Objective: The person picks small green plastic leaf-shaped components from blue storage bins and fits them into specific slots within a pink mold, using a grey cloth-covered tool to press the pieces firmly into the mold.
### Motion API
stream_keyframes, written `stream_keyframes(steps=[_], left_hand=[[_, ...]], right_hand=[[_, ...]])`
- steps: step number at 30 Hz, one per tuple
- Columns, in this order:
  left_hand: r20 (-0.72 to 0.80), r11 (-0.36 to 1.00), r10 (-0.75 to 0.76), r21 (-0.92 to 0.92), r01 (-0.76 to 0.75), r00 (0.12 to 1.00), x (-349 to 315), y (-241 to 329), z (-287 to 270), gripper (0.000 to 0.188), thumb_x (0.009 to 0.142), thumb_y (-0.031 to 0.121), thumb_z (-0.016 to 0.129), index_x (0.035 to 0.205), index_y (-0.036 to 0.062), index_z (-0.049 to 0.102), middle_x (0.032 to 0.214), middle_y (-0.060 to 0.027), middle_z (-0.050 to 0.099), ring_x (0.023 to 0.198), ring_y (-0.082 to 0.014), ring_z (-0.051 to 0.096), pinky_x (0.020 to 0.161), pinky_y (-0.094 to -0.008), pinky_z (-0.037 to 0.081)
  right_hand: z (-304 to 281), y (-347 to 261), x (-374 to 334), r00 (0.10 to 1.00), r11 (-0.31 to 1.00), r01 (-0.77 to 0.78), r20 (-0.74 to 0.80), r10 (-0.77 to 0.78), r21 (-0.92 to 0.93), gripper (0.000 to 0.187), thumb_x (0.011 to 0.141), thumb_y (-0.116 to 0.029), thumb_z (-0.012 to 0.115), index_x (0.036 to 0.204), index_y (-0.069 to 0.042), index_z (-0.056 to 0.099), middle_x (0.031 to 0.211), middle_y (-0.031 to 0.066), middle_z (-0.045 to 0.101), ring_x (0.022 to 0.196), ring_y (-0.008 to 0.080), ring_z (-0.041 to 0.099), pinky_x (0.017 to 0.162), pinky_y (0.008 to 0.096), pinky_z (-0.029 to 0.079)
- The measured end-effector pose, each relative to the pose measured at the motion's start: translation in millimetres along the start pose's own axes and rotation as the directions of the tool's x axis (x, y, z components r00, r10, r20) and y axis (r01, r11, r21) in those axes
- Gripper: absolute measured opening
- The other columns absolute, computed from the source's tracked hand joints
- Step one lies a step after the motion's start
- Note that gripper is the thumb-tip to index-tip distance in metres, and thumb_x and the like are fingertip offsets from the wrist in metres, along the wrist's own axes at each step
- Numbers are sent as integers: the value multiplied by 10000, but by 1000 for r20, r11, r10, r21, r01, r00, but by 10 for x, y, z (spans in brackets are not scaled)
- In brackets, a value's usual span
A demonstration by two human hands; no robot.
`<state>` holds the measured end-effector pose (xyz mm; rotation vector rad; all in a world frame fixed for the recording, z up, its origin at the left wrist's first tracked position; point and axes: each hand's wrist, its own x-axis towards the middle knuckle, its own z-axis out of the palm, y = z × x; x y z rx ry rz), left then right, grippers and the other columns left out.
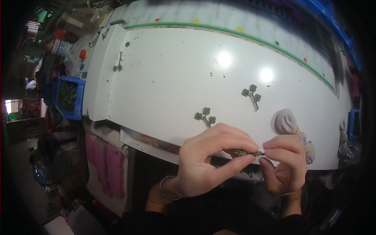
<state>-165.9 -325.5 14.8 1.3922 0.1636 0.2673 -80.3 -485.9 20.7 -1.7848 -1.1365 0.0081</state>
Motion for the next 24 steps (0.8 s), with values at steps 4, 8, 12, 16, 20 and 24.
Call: stream_keyframes(steps=[4, 8, 12, 16, 20, 24], left_hand=[[-16, 982, 63, 177, -60, 998, 0, 26, 9, 184, 675, -86, 681, 848, -50, 632, 872, -149, 611, 803, -191, 604, 681, -253, 480], [-31, 955, 113, 281, -100, 993, 10, 52, 62, 192, 657, -89, 684, 837, -36, 641, 857, -138, 610, 772, -175, 597, 653, -241, 471], [-32, 952, 87, 297, -74, 996, -29, 37, 21, 199, 664, -87, 680, 850, -28, 647, 851, -128, 604, 747, -159, 585, 629, -227, 458], [8, 977, -55, 205, 52, 998, -2, 82, -17, 192, 676, -85, 669, 859, -31, 651, 847, -123, 600, 744, -148, 575, 630, -220, 443], [73, 989, -142, 58, 138, 987, 13, 74, -36, 176, 697, -72, 650, 870, -41, 655, 841, -121, 598, 753, -147, 570, 651, -223, 436], [140, 968, -229, -68, 240, 963, 13, 51, -67, 167, 711, -63, 639, 877, -50, 654, 841, -126, 600, 764, -155, 574, 669, -231, 442]], right_hand=[[-24, -6, 32, 998, 994, 36, -56, -42, -102, 306, 651, -36, 740, 902, -26, 564, 855, 122, 582, 723, 220, 559, 678, 313, 451], [-132, -81, 116, 983, 990, 137, 114, -141, 37, 234, 645, -127, 751, 615, -51, 531, 594, 25, 493, 556, 170, 508, 655, 317, 471], [8, -200, 67, 977, 993, 110, 180, -115, 37, 274, 689, -97, 611, 495, -66, 420, 486, 30, 425, 485, 172, 483, 709, 386, 516], [24, -119, 69, 956, 968, 246, 152, -252, 58, 275, 675, -77, 603, 489, -61, 402, 482, 29, 403, 479, 173, 469, 706, 370, 520], [-32, -208, 132, 952, 980, 200, 240, -189, -21, 298, 662, -62, 607, 469, -65, 380, 476, 24, 384, 468, 170, 455, 702, 361, 524], [-32, -164, 133, 905, 934, 354, 267, -330, -45, 305, 651, -50, 616, 459, -69, 380, 462, 20, 380, 447, 166, 451, 680, 354, 534]])
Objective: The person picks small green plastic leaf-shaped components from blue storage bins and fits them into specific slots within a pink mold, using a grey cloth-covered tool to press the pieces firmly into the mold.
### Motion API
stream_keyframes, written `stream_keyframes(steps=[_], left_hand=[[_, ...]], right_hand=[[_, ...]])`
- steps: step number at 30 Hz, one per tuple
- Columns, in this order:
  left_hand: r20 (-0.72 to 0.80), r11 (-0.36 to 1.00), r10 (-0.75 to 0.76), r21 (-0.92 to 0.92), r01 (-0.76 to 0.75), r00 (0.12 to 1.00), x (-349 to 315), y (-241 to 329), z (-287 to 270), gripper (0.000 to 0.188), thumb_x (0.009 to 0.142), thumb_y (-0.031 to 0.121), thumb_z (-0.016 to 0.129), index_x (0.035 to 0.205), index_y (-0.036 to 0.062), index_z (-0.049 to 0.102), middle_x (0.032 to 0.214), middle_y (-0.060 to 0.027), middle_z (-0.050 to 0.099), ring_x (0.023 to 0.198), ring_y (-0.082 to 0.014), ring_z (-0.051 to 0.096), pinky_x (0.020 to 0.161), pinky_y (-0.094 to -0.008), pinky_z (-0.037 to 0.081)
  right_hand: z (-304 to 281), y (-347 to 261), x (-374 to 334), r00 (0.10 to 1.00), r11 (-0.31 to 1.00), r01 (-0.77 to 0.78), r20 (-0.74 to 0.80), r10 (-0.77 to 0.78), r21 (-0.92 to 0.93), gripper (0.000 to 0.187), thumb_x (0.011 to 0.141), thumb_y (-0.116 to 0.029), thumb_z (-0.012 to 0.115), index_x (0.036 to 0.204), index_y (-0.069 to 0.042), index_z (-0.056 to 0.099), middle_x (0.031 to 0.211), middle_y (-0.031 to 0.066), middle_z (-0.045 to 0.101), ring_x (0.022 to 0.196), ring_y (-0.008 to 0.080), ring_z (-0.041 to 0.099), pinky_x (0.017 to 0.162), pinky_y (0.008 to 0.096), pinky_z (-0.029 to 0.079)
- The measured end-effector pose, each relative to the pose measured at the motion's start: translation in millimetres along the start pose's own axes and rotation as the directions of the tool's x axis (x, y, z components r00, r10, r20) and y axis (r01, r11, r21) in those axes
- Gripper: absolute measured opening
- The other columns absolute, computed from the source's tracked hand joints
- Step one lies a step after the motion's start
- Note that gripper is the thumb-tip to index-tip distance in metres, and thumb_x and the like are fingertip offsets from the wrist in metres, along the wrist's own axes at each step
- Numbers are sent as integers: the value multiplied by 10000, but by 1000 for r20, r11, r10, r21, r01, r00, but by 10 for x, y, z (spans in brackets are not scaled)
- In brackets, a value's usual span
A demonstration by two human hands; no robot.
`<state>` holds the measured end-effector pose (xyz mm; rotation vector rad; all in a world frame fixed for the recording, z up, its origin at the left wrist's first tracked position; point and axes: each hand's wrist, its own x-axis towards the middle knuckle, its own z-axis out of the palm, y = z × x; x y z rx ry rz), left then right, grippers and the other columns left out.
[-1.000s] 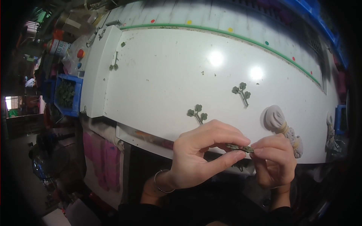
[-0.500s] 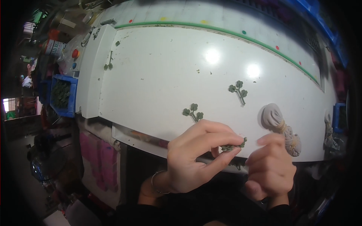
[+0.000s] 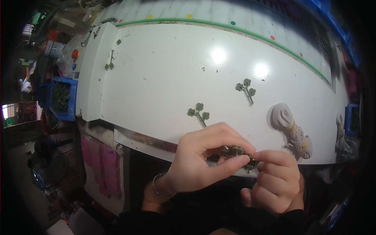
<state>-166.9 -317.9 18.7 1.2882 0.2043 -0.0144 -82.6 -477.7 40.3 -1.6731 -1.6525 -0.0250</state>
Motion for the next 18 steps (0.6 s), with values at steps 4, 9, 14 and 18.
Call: stream_keyframes(steps=[4, 9, 14, 18], left_hand=[[27, 998, -54, -43, 55, 998, -7, 18, -10, 165, 714, -75, 625, 876, -55, 653, 840, -130, 601, 775, -158, 575, 688, -233, 444], [64, 983, -121, -132, 129, 991, -25, 45, 9, 164, 723, -96, 595, 874, -63, 649, 859, -129, 599, 790, -157, 574, 709, -237, 439], [63, 980, -141, -136, 148, 988, -40, 59, 7, 162, 728, -91, 590, 874, -58, 651, 867, -130, 599, 803, -155, 568, 715, -238, 433], [63, 979, -135, -145, 143, 989, -37, 66, 19, 174, 719, -93, 586, 874, -55, 654, 861, -126, 600, 802, -151, 563, 710, -239, 427]], right_hand=[[27, 1, -1, 997, 993, 78, -3, -79, -88, 300, 662, -51, 614, 458, -68, 394, 441, 16, 378, 421, 159, 449, 669, 344, 539], [-12, 22, -8, 969, 957, 246, 34, -244, -151, 307, 695, -82, 598, 456, -70, 406, 414, 7, 374, 394, 142, 452, 681, 329, 544], [36, 19, -38, 966, 955, 253, -12, -258, -155, 310, 695, -93, 600, 455, -69, 405, 413, 8, 374, 401, 144, 472, 674, 328, 543], [9, 15, -21, 965, 952, 259, -1, -263, -165, 308, 692, -97, 607, 456, -65, 412, 416, 14, 381, 409, 152, 485, 668, 327, 540]])
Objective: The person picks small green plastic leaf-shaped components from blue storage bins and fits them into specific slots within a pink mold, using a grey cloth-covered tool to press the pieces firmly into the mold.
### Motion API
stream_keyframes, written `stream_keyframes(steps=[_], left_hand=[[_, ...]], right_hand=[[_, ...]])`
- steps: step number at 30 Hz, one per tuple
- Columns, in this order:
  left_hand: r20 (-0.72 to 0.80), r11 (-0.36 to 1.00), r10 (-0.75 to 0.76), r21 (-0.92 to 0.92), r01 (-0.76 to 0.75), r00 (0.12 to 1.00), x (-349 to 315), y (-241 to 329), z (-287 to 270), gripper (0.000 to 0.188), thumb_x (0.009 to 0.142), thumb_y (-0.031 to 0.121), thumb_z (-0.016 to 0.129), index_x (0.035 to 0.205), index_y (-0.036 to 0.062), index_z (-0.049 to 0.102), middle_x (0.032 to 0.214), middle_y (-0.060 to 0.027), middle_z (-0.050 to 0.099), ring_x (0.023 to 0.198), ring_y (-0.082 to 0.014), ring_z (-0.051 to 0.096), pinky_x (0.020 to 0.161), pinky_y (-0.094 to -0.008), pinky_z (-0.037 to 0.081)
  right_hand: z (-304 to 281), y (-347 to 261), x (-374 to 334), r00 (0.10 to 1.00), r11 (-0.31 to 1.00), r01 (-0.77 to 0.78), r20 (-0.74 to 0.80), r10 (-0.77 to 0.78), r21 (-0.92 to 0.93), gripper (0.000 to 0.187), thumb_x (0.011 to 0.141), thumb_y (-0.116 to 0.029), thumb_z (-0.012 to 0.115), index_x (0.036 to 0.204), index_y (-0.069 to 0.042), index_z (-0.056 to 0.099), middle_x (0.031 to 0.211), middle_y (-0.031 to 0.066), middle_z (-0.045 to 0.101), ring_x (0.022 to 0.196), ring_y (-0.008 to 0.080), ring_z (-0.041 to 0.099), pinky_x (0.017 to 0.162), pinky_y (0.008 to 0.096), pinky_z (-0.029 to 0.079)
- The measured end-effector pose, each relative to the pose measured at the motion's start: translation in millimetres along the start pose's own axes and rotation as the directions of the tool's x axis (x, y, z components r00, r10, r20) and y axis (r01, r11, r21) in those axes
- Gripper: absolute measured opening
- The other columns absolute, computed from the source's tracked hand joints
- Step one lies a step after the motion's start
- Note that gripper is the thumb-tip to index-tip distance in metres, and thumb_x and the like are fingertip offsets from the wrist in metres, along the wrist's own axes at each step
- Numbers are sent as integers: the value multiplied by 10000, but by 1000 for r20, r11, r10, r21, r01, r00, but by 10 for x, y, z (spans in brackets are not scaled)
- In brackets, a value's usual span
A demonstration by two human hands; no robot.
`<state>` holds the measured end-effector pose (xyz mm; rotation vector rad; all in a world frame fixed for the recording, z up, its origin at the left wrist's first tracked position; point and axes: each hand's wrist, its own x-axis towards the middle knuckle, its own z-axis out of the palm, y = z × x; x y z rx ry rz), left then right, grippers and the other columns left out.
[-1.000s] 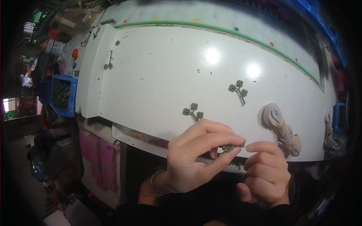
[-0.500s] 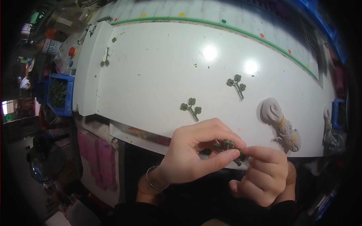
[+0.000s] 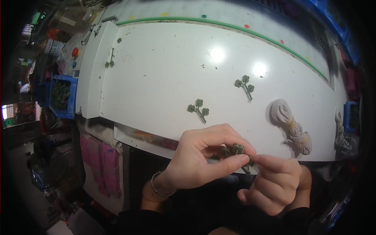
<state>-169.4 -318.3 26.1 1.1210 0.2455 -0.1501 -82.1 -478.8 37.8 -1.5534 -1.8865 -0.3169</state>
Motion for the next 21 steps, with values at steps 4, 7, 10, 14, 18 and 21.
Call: stream_keyframes(steps=[4, 7, 10, 14, 18, 21], left_hand=[[-5, 1000, 4, -20, -4, 1000, -3, -3, 20, 182, 713, -99, 579, 872, -54, 654, 855, -124, 602, 806, -151, 561, 710, -241, 425], [-21, 999, 33, -7, -33, 999, -22, -4, 15, 175, 712, -99, 577, 864, -55, 654, 845, -121, 600, 805, -148, 555, 710, -239, 421], [-27, 1000, 0, -2, 0, 1000, -26, 37, 30, 170, 716, -91, 585, 870, -56, 648, 845, -115, 594, 802, -141, 549, 705, -228, 414], [-42, 998, 9, -56, -11, 999, -35, 10, 53, 176, 752, -99, 579, 919, -66, 624, 876, -107, 584, 806, -111, 538, 696, -210, 414], [-23, 997, 47, -59, -48, 999, -34, -56, 46, 223, 787, -61, 601, 1008, -81, 590, 939, -118, 580, 851, -108, 551, 724, -206, 447], [-68, 990, 84, -106, -91, 994, -58, -74, 69, 390, 801, 112, 663, 1111, -86, 535, 1001, -141, 576, 878, -131, 559, 727, -218, 469]], right_hand=[[-25, -18, -12, 1000, 1000, -12, 21, 12, 6, 304, 689, -97, 613, 460, -61, 417, 416, 15, 377, 403, 151, 473, 676, 329, 539], [-48, -46, -16, 997, 999, -41, 67, 40, 22, 296, 690, -92, 611, 465, -56, 421, 433, 30, 389, 424, 165, 475, 667, 335, 534], [-54, -40, -121, 989, 987, -149, -2, 149, 56, 221, 715, -112, 644, 582, -26, 490, 518, 62, 439, 492, 195, 499, 620, 365, 514], [-3, -68, -108, 920, 922, -387, -76, 385, -7, 242, 700, -145, 733, 760, 38, 585, 553, 38, 466, 467, 163, 471, 569, 322, 505], [86, -85, -199, 921, 923, -384, -90, 380, -29, 225, 663, -62, 744, 801, 46, 602, 565, 51, 489, 475, 182, 491, 505, 295, 481], [30, -100, -166, 871, 873, -486, -62, 487, 40, 203, 661, -36, 730, 811, 29, 608, 569, 65, 505, 486, 200, 511, 473, 289, 445]])
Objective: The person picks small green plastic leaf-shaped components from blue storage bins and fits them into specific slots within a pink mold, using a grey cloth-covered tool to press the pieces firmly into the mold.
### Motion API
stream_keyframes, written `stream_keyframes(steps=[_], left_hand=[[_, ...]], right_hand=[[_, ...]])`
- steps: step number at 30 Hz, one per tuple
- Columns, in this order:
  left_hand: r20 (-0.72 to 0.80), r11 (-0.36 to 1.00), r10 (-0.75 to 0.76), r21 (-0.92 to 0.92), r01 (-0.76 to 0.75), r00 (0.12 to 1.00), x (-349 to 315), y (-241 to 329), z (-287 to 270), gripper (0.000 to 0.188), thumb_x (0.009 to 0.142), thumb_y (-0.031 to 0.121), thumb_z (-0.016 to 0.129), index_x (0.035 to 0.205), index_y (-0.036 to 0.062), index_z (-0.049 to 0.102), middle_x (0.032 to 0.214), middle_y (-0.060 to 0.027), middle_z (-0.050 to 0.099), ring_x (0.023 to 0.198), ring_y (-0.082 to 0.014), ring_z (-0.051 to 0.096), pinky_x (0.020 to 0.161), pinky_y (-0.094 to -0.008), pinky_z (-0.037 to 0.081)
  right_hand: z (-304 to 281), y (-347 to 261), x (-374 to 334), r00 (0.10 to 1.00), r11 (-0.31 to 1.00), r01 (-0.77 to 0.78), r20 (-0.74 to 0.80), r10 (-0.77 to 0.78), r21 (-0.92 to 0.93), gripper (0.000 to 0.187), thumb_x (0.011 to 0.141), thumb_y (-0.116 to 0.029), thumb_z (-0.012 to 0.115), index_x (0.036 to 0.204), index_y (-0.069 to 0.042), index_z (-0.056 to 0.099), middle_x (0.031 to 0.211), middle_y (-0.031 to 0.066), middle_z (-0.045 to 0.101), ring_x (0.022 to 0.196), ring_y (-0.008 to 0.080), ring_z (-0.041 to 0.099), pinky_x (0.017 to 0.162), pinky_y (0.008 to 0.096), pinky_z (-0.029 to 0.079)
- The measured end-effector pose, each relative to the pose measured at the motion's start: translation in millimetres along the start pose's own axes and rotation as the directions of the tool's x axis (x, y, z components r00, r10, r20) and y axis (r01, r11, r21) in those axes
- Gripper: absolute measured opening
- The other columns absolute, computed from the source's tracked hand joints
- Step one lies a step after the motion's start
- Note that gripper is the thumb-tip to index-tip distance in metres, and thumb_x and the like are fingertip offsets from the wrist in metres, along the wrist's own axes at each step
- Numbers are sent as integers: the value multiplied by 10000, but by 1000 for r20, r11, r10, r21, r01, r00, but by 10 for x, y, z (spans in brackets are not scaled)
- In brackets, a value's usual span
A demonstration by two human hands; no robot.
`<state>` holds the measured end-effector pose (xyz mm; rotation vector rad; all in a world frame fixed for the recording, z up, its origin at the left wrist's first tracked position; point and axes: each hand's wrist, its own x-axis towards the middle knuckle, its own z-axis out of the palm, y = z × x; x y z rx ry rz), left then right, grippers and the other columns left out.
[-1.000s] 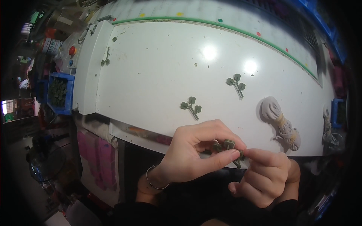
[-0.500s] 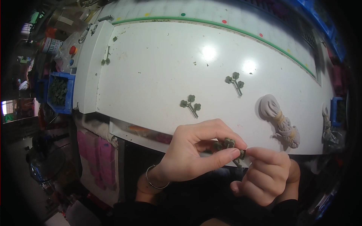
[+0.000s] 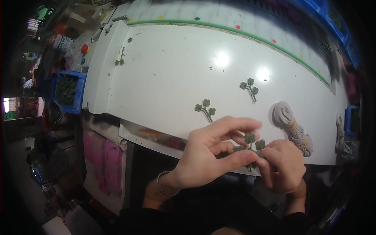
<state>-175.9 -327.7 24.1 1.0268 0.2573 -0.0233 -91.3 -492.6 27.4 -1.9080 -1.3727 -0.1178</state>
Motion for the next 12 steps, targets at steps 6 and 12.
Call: stream_keyframes(steps=[6, 12], left_hand=[[-124, 969, 186, 190, -161, 975, -4, -39, -87, 704, 815, 506, 591, 1188, -81, 480, 1087, -155, 560, 945, -156, 530, 714, -235, 474], [13, 945, 243, 225, -239, 970, -44, -91, -167, 405, 879, 272, 591, 1202, 36, 524, 1157, -83, 513, 983, -137, 514, 787, -249, 448]], right_hand=[[-19, -25, 1, 984, 980, -178, -13, 179, 90, 162, 657, -8, 708, 781, -16, 603, 574, 79, 516, 485, 217, 507, 437, 287, 379], [-5, -33, -19, 962, 946, -272, 45, 268, 175, 137, 672, -14, 695, 774, -29, 605, 571, 71, 513, 460, 213, 484, 429, 287, 361]])
